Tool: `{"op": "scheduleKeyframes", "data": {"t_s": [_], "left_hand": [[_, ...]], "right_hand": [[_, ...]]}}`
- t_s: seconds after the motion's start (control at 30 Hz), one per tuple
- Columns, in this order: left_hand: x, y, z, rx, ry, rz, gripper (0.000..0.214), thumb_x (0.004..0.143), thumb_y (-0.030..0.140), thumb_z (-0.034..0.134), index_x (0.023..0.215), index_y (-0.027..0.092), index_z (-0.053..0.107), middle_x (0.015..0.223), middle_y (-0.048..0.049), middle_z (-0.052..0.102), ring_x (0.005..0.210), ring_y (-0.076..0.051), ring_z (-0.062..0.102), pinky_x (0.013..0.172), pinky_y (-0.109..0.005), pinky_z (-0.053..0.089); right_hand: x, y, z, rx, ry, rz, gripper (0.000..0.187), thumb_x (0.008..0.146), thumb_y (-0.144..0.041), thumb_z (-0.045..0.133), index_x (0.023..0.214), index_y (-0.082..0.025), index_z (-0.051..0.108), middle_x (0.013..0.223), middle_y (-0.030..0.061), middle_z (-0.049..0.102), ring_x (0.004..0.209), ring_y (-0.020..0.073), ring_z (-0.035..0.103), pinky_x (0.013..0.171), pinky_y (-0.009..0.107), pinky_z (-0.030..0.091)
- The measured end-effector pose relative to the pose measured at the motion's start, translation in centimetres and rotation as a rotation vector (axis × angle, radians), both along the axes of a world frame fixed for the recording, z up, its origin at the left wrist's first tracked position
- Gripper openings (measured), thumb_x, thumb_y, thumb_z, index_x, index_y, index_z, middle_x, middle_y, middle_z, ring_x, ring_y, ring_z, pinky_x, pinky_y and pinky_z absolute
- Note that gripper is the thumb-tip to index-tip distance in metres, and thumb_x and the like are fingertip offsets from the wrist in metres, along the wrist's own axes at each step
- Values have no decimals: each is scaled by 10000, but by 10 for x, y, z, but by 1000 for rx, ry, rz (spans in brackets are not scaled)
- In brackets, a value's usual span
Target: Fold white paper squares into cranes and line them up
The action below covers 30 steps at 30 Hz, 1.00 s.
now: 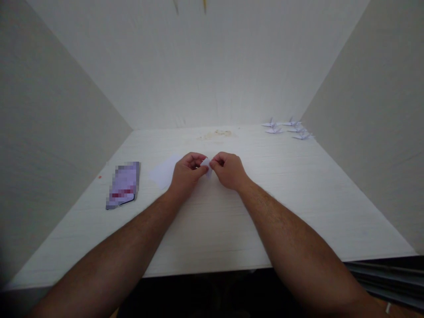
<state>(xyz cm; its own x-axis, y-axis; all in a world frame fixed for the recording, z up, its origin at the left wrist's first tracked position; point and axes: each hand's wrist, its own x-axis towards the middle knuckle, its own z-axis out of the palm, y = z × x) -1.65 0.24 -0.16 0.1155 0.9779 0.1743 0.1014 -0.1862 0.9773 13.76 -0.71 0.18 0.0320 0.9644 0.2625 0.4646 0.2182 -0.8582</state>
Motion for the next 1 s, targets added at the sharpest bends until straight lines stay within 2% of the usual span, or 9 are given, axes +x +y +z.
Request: {"op": "scheduleKeyframes", "data": {"t_s": [0.13,0.33,0.57,0.77,1.0], "left_hand": [[0,-1,0,21,41,22,216,654,219,739,851,181,656,697,12,656,592,-104,571,591,-239,436],[-2,3,-2,-25,-93,38,228,652,210,747,848,186,633,659,41,628,556,-88,555,548,-223,421],[-2,3,-2,-22,-122,2,197,657,222,744,823,187,643,641,41,631,544,-83,554,535,-219,429],[-2,1,0,-49,-126,-38,170,665,206,704,834,188,704,619,34,639,543,-94,572,543,-229,459],[-2,0,2,-48,-153,-38,176,645,172,683,818,180,718,585,33,635,524,-93,572,534,-225,459]], "right_hand": [[2,1,2,18,-96,-22,135,778,-255,630,665,-183,642,595,-5,612,552,108,481,548,264,358],[1,0,2,-81,90,48,141,770,-303,659,728,-168,665,574,4,639,512,112,548,515,250,416],[-2,-1,1,-81,201,92,94,752,-258,653,744,-167,633,575,11,658,507,115,595,491,233,447],[-2,-1,4,-68,300,65,67,695,-200,649,746,-175,614,526,-33,605,469,101,561,452,217,411],[-1,0,1,-42,310,140,89,690,-166,613,776,-185,603,517,-58,572,471,94,540,464,218,398]]}}
